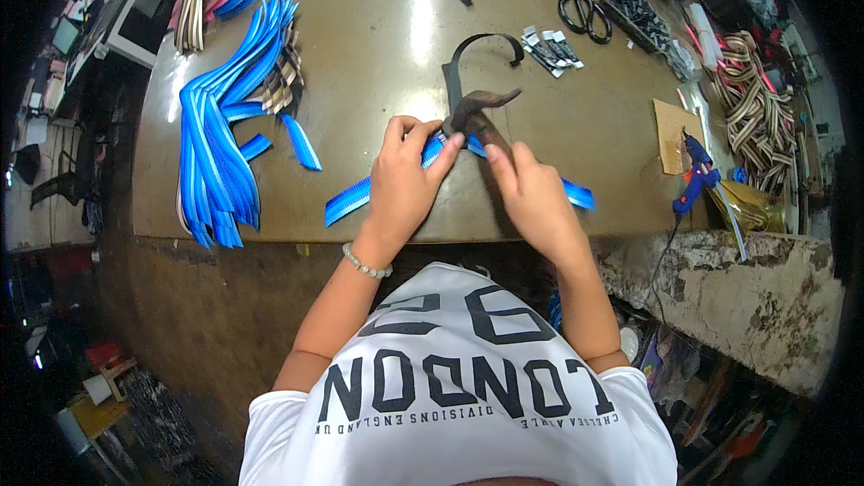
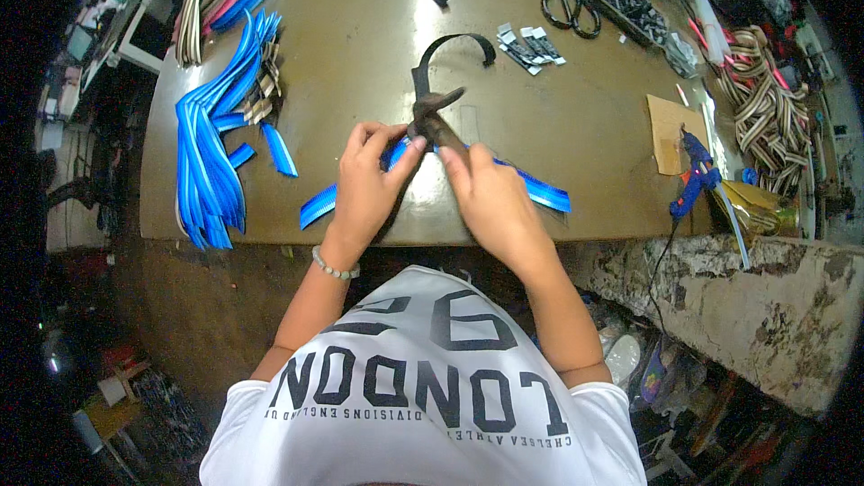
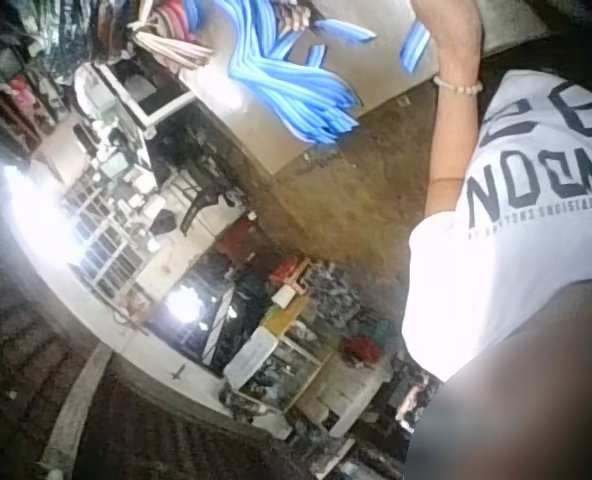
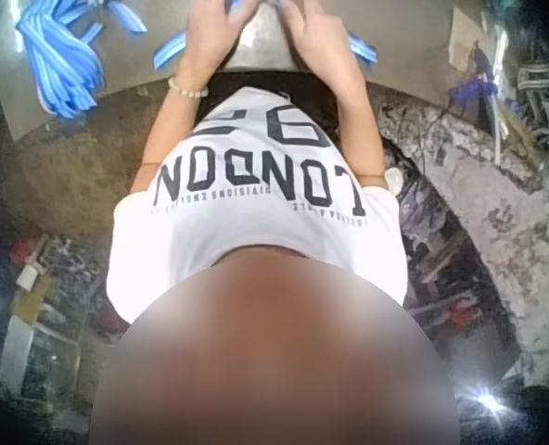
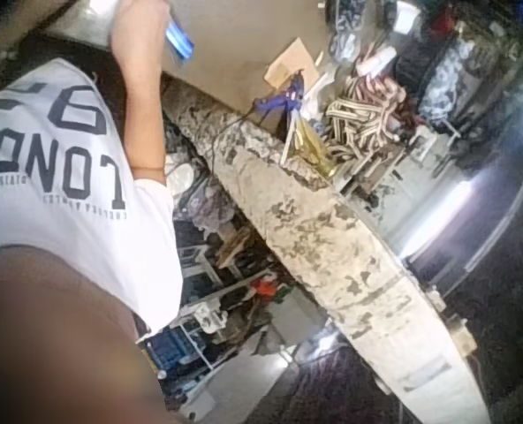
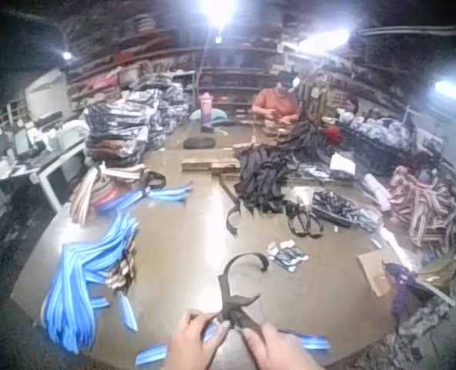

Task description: The person assembles a strap by attaching blue ribbons to a black strap using a hot glue gun and metal clips. They repeatedly apply glue, position the ribbons, and secure them with clips while working at a cluttered table.

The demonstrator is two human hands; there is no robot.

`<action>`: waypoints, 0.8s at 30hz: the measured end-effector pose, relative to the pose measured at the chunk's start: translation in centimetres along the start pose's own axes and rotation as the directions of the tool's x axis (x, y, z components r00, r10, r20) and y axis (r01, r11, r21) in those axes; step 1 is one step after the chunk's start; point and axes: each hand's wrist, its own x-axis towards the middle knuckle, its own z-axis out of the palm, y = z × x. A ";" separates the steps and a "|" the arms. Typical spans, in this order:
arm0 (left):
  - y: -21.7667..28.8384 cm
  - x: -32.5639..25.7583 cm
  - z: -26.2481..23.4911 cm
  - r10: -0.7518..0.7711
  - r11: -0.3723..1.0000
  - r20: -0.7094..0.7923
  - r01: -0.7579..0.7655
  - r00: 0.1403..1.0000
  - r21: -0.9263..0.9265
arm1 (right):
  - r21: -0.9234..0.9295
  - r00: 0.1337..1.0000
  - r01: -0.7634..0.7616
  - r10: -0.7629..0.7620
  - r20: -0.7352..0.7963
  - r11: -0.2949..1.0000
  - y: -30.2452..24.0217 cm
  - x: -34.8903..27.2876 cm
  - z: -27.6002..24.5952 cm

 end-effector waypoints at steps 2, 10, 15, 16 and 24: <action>0.2 -0.1 -0.2 -0.018 0.998 0.103 0.012 0.995 0.056 | 0.100 0.992 -0.035 0.047 -0.120 0.994 1.7 -0.2 -1.1; 3.8 2.9 -3.9 0.125 0.982 0.387 -0.169 0.914 0.083 | -0.082 0.663 -0.421 0.244 -0.708 0.904 13.1 -2.4 -7.1; 5.8 11.1 -9.0 0.282 0.891 0.436 -0.402 0.855 0.212 | -0.075 0.634 -0.472 0.279 -0.722 0.878 14.8 -2.4 -7.4; 6.0 13.1 -10.0 0.288 0.880 0.391 -0.403 0.874 0.253 | -0.080 0.658 -0.493 0.312 -0.685 0.866 14.7 -2.4 -7.3; -5.4 33.8 -17.9 0.233 0.907 0.092 -0.251 0.968 0.339 | -0.316 0.690 -0.580 0.247 -0.681 0.751 12.4 -1.4 -6.4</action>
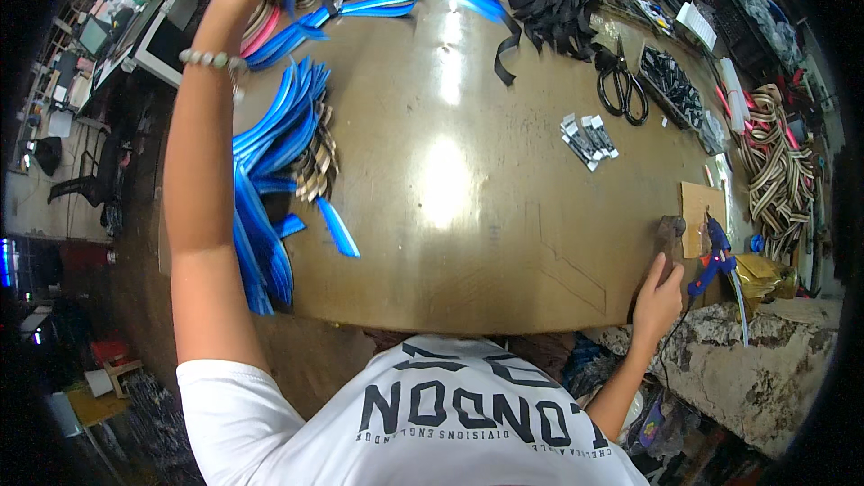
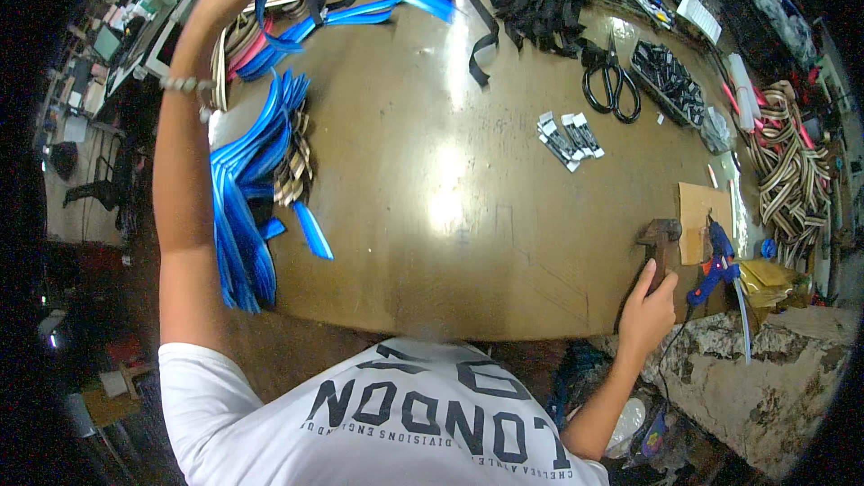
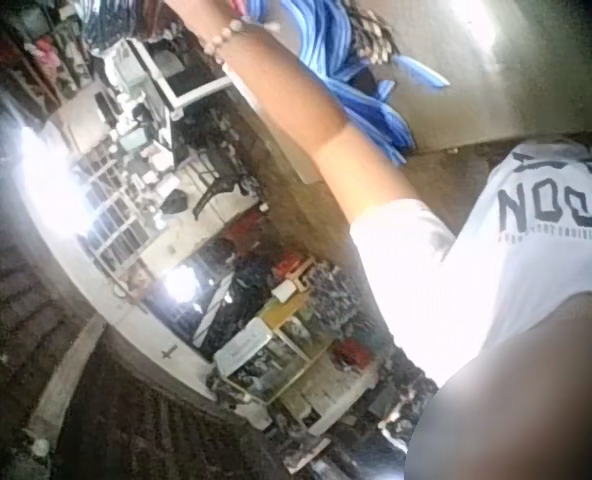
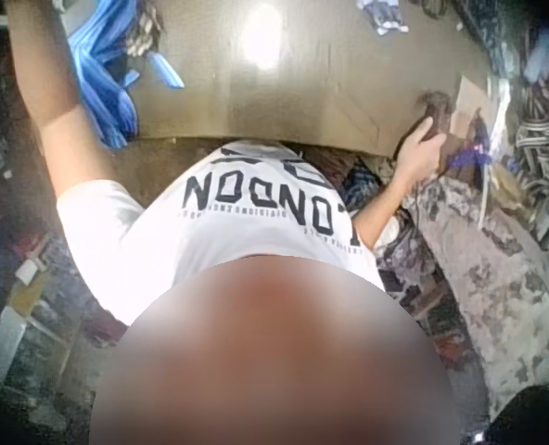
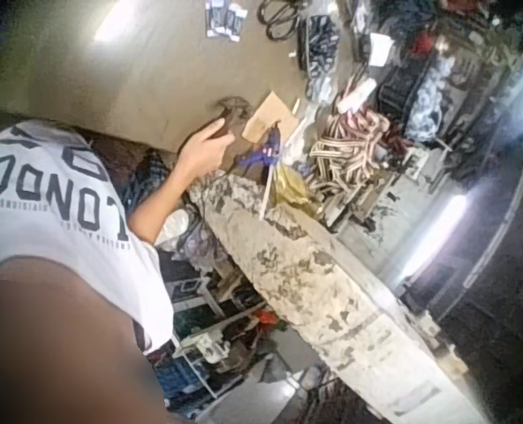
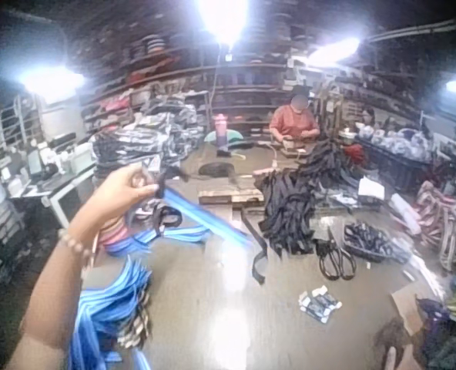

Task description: The person assembles a strap by attaching blue ribbons to a black strap using a hot glue gun and metal clips. They repeatedly apply glue, position the ribbons, and secure them with clips while working at a cluttered table.

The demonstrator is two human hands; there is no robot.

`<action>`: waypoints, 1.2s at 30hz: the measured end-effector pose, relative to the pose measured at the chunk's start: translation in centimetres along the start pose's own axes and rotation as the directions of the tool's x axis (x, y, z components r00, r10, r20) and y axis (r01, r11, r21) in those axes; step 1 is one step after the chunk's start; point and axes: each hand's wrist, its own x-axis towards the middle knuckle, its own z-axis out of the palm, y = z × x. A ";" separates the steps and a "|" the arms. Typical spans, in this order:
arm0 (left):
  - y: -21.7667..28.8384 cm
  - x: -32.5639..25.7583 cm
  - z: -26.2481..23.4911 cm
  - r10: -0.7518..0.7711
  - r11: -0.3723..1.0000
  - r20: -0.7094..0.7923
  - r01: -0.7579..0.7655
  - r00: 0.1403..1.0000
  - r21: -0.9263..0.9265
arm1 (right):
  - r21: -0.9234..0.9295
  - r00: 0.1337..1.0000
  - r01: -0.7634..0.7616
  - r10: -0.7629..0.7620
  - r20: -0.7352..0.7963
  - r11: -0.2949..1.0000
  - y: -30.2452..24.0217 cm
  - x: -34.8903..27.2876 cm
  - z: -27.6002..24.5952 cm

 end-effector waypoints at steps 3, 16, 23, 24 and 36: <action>-11.2 2.2 5.8 -0.207 0.978 0.223 0.205 0.953 0.035 | -0.025 1.000 0.026 -0.026 0.010 0.999 -0.7 0.0 0.0; -8.8 2.2 11.2 -0.054 0.930 0.002 0.050 0.999 0.363 | -0.149 0.994 0.109 -0.106 0.028 0.983 -0.6 -0.4 0.3; 7.0 -0.9 21.7 0.121 0.992 0.524 -0.121 0.843 -0.035 | 0.004 0.983 0.181 -0.181 0.009 0.983 -0.5 0.3 -1.0; 8.2 -2.0 22.7 0.073 0.994 0.565 -0.014 0.822 -0.109 | 0.025 0.975 0.221 -0.221 -0.017 0.975 -0.6 0.5 -1.4; 18.5 -26.0 11.1 -0.055 0.603 0.432 0.374 0.900 -0.704 | 0.542 0.226 -0.832 -0.819 0.527 0.119 -14.8 -2.3 0.7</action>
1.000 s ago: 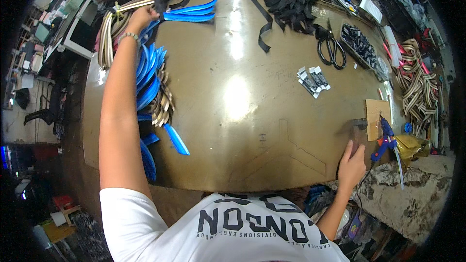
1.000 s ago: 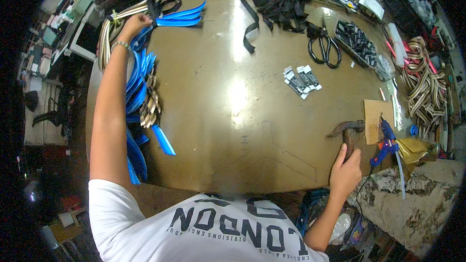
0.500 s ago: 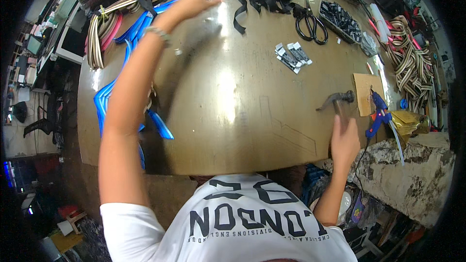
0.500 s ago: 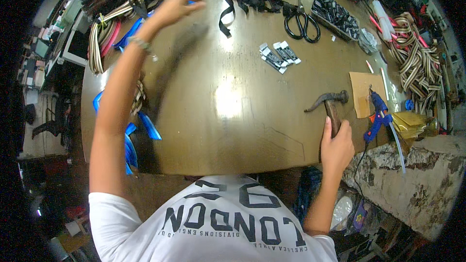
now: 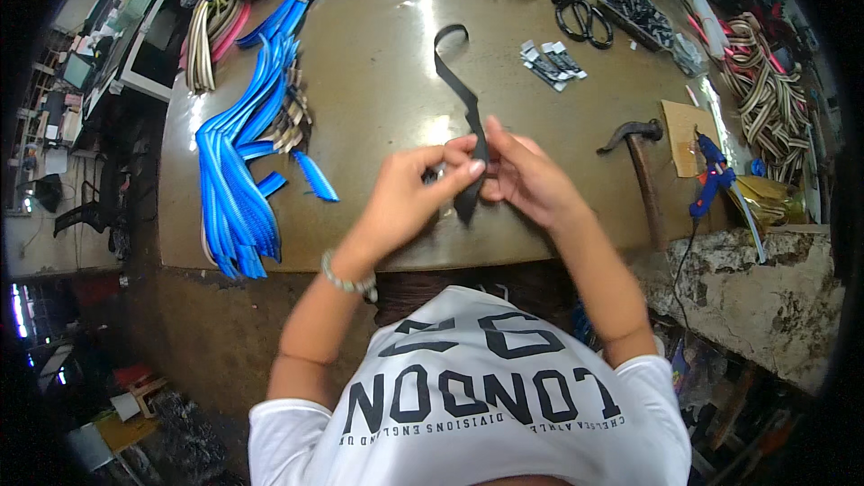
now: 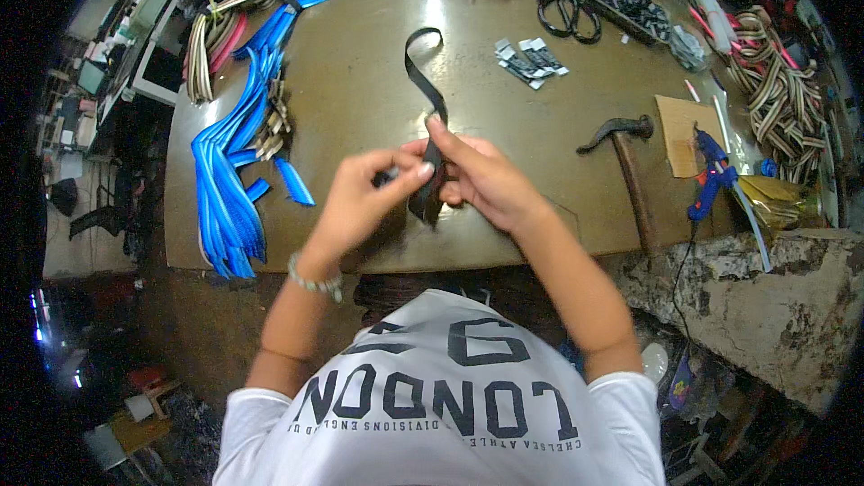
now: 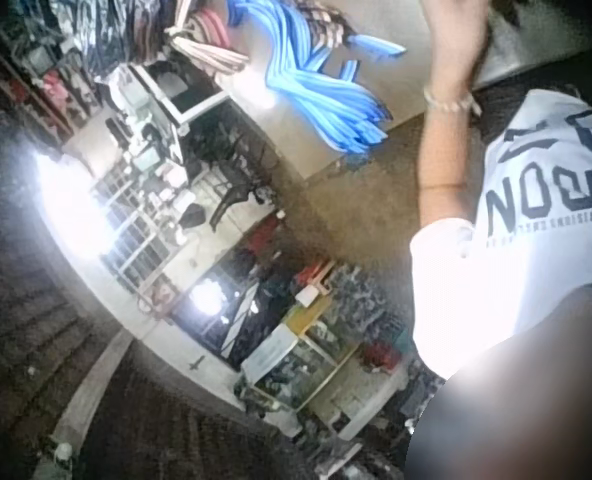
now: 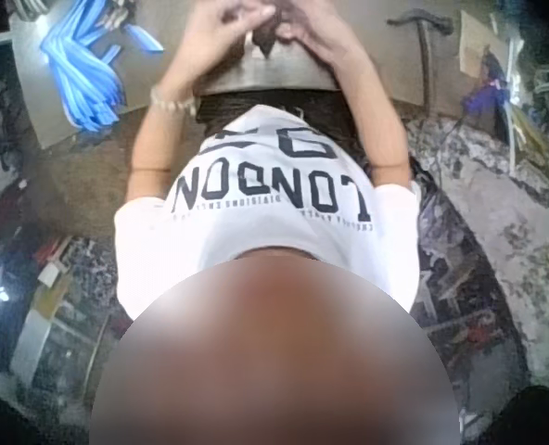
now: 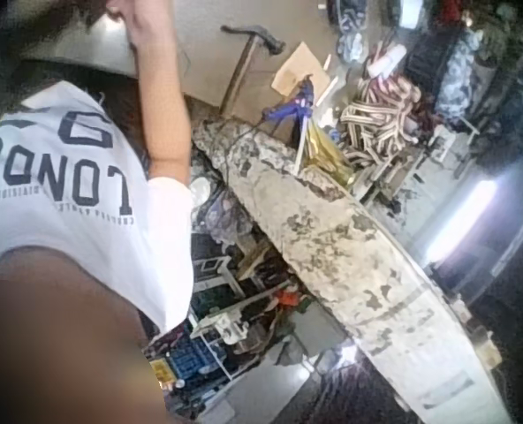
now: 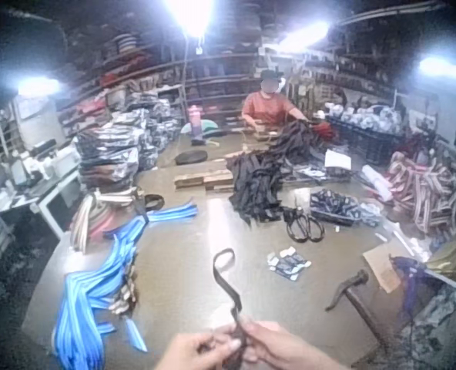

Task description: The person assembles a strap by attaching blue ribbons to a black strap using a hot glue gun and metal clips. They repeatedly apply glue, position the ribbons, and secure them with clips while working at a cluttered table.

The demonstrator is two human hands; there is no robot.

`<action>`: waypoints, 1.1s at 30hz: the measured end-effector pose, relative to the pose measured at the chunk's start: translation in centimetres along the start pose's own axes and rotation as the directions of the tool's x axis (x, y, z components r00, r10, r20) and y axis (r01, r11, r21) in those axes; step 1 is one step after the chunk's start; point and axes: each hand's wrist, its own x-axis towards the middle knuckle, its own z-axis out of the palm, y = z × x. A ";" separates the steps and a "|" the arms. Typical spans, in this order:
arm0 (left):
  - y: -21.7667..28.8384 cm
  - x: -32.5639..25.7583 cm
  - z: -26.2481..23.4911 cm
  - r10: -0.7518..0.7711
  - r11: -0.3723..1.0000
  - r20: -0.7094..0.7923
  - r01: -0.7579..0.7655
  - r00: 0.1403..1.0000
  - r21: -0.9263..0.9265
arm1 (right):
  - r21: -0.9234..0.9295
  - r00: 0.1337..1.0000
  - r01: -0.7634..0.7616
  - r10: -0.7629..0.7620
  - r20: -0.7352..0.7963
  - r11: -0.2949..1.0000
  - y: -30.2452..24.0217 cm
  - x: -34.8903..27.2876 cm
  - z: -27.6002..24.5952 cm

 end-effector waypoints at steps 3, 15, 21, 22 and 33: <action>-0.4 -4.4 0.7 -0.246 0.968 -0.125 0.250 0.961 0.022 | -0.123 0.973 -0.148 0.166 0.157 0.981 -2.9 3.0 -0.9; -3.0 -7.0 2.6 0.243 0.631 -0.071 -0.102 0.967 0.769 | -0.995 0.732 0.091 -0.676 0.091 -0.035 -4.8 16.9 -5.5; -2.7 -6.5 2.1 0.246 0.588 -0.050 -0.108 0.968 0.802 | -0.993 0.733 0.013 -0.676 -0.069 0.116 -5.2 16.6 -4.7; -2.7 -6.5 2.1 0.218 0.609 -0.054 -0.092 0.974 0.788 | -0.984 0.713 0.020 -0.692 -0.109 0.175 -5.5 15.3 -3.8; -2.9 -6.4 2.0 0.192 0.592 -0.045 -0.079 0.980 0.802 | -0.755 -0.162 -0.527 -0.918 -0.362 0.390 -1.7 -17.8 -14.3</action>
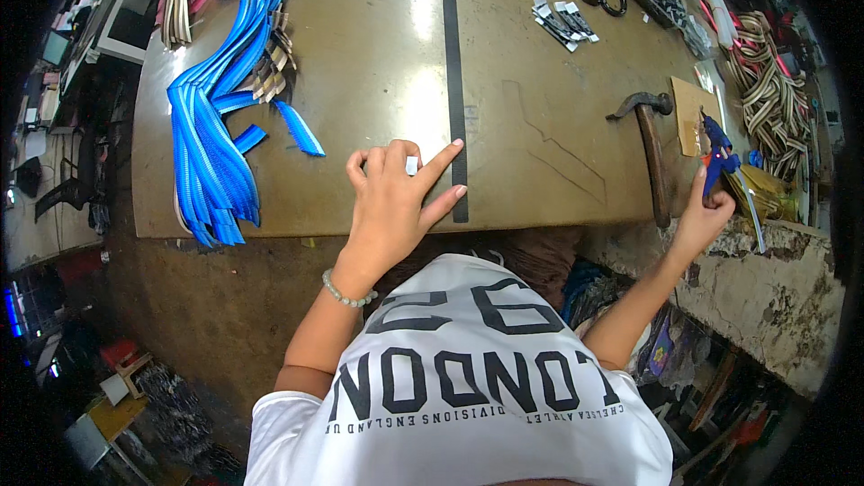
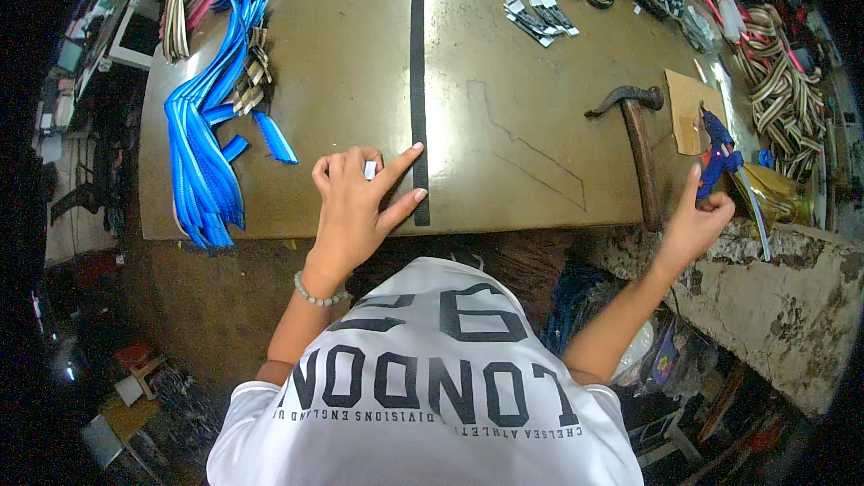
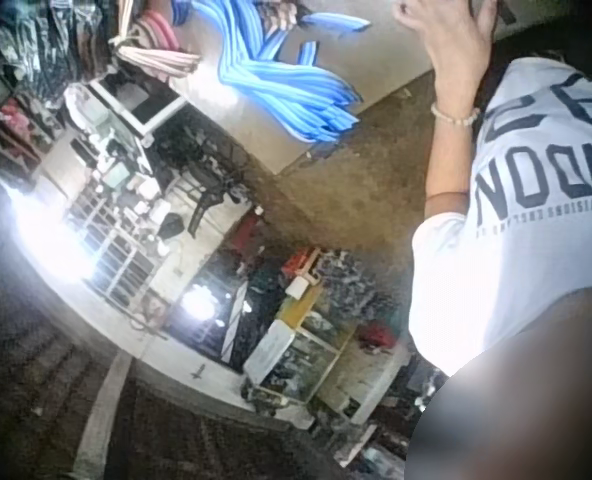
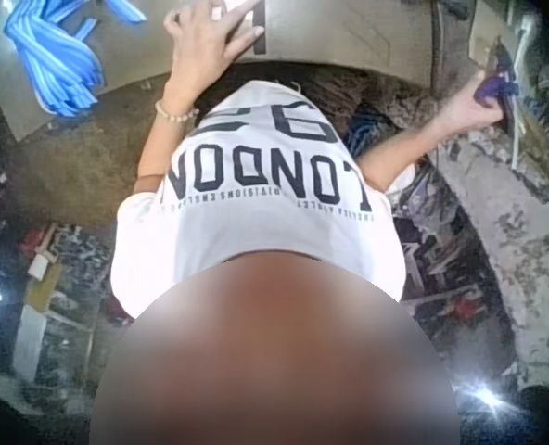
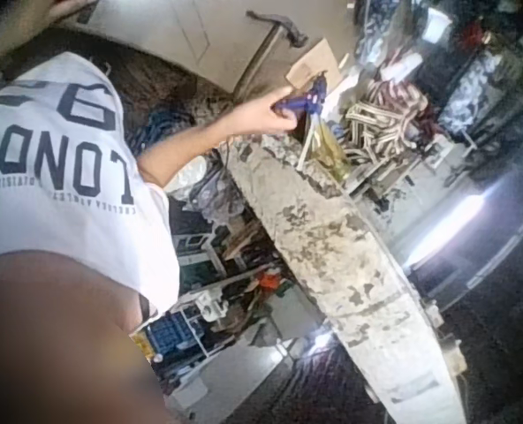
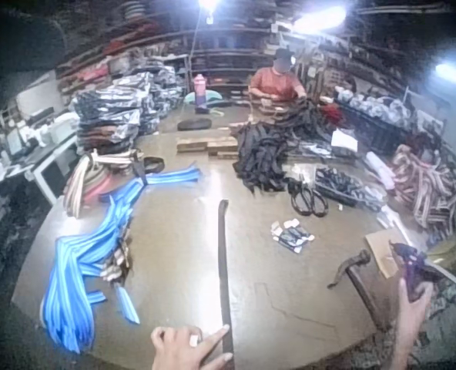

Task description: The person assembles a strap by attaching blue ribbons to a black strap using a hot glue gun and metal clips. They repeatedly apply glue, position the ribbons, and secure them with clips while working at a cluttered table.

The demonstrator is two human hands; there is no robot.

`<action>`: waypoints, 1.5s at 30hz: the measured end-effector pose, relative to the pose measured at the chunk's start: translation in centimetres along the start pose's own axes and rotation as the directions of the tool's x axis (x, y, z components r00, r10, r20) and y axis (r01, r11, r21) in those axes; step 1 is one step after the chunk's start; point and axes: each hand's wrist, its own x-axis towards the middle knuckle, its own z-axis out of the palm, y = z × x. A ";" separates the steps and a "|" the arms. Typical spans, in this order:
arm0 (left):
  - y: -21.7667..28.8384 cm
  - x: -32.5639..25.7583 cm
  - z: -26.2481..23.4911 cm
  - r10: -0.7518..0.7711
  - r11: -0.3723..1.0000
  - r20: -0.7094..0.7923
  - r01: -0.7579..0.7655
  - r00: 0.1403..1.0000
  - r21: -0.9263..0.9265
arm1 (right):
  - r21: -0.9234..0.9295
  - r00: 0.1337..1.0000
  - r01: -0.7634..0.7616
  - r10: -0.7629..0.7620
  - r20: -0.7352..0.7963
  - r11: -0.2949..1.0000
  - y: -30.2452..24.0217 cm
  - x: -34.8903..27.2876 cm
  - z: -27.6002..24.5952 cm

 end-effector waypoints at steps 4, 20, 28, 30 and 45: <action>0.0 -0.3 -0.2 0.007 1.000 0.013 -0.007 1.000 0.003 | -0.165 0.989 0.078 -0.097 -0.111 0.983 7.1 4.4 1.0; -0.3 -0.4 -0.2 0.001 1.000 0.043 -0.001 0.999 -0.014 | 0.683 0.174 0.116 -0.692 0.701 0.721 -17.9 -4.3 3.9; -0.3 -0.2 -0.2 0.008 0.998 0.000 -0.008 1.000 -0.054 | 0.706 0.174 0.141 -0.719 0.673 0.694 -17.3 -4.7 5.9; -0.3 -0.2 -0.2 0.012 0.999 -0.002 -0.012 1.000 -0.052 | 0.706 0.152 0.171 -0.727 0.670 0.687 -17.2 -4.6 6.2; -0.3 -0.4 -0.2 0.037 0.998 -0.043 -0.039 0.998 -0.046 | 0.640 0.244 0.674 -0.929 0.278 0.368 -18.7 -3.4 4.9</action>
